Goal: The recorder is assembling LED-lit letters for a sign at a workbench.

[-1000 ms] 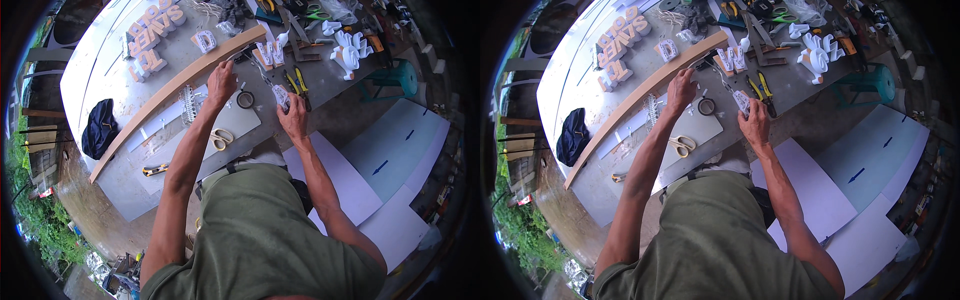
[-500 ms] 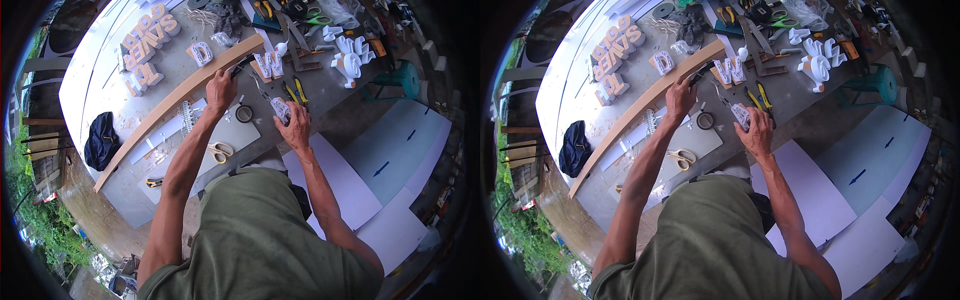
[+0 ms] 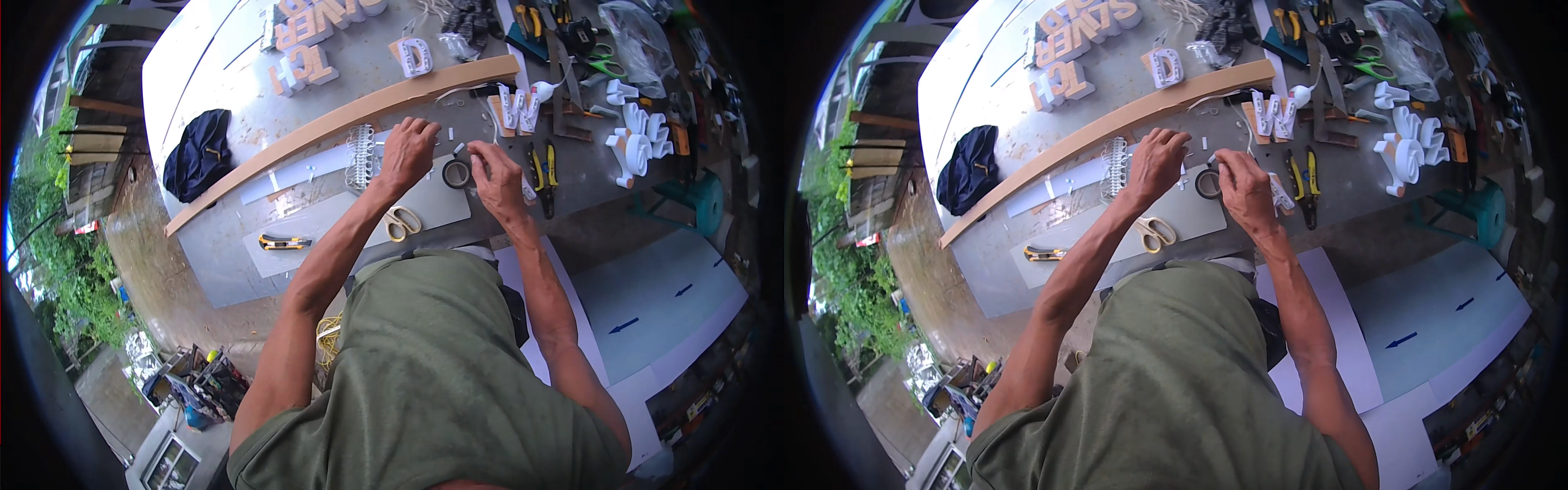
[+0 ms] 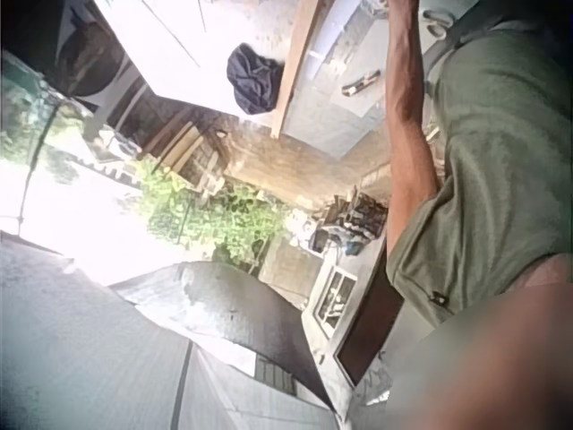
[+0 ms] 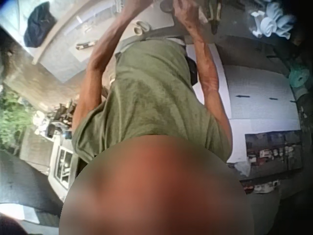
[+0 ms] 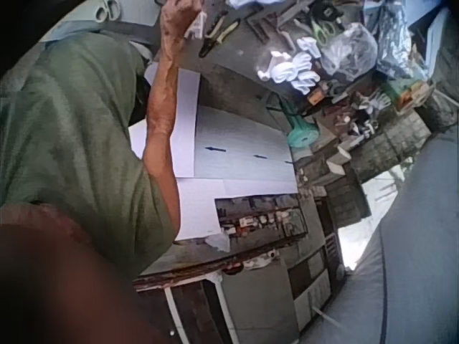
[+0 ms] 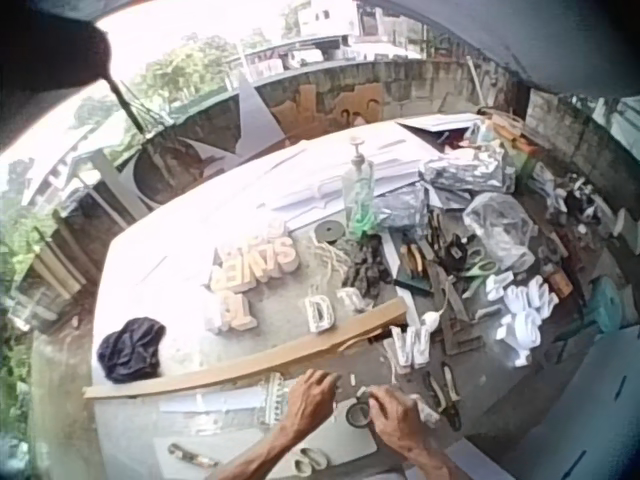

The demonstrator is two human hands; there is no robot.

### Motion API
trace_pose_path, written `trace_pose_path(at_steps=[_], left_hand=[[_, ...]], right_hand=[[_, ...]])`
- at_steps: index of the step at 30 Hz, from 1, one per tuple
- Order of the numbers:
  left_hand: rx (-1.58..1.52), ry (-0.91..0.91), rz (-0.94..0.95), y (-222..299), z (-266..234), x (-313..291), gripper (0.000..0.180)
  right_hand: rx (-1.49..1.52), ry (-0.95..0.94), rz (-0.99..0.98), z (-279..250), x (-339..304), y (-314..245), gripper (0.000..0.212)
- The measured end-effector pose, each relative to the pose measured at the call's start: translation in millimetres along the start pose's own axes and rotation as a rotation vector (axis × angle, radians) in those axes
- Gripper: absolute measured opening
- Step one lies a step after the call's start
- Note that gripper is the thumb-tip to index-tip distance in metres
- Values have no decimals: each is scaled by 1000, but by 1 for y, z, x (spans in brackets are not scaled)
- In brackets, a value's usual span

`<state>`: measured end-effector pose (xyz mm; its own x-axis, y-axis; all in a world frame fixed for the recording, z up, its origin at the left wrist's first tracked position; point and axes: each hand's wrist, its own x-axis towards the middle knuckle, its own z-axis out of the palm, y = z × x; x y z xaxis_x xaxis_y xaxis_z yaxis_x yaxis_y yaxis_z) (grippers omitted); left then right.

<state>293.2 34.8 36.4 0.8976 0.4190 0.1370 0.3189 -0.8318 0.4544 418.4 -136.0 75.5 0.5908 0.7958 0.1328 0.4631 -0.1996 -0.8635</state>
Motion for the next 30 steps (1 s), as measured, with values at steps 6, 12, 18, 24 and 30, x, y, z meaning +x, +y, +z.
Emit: trace_pose_path(at_steps=[6, 12, 18, 24, 30], left_hand=[[73, 4, -263, -36, -44, -79, 54], [215, -99, -343, -61, -55, -115, 106], [265, -102, -405, -78, -62, -130, 125], [225, -139, -420, -78, -70, -145, 110], [210, -89, -373, -79, -68, -157, 104]], right_hand=[[-94, -234, -187, 72, 24, 22, 30], [-311, -359, -109, 121, 37, 20, 47], [-389, -302, -138, 152, 32, 12, 36], [-375, -282, -200, 162, 17, 3, 35], [-381, -297, -215, 161, 9, -1, 32]])
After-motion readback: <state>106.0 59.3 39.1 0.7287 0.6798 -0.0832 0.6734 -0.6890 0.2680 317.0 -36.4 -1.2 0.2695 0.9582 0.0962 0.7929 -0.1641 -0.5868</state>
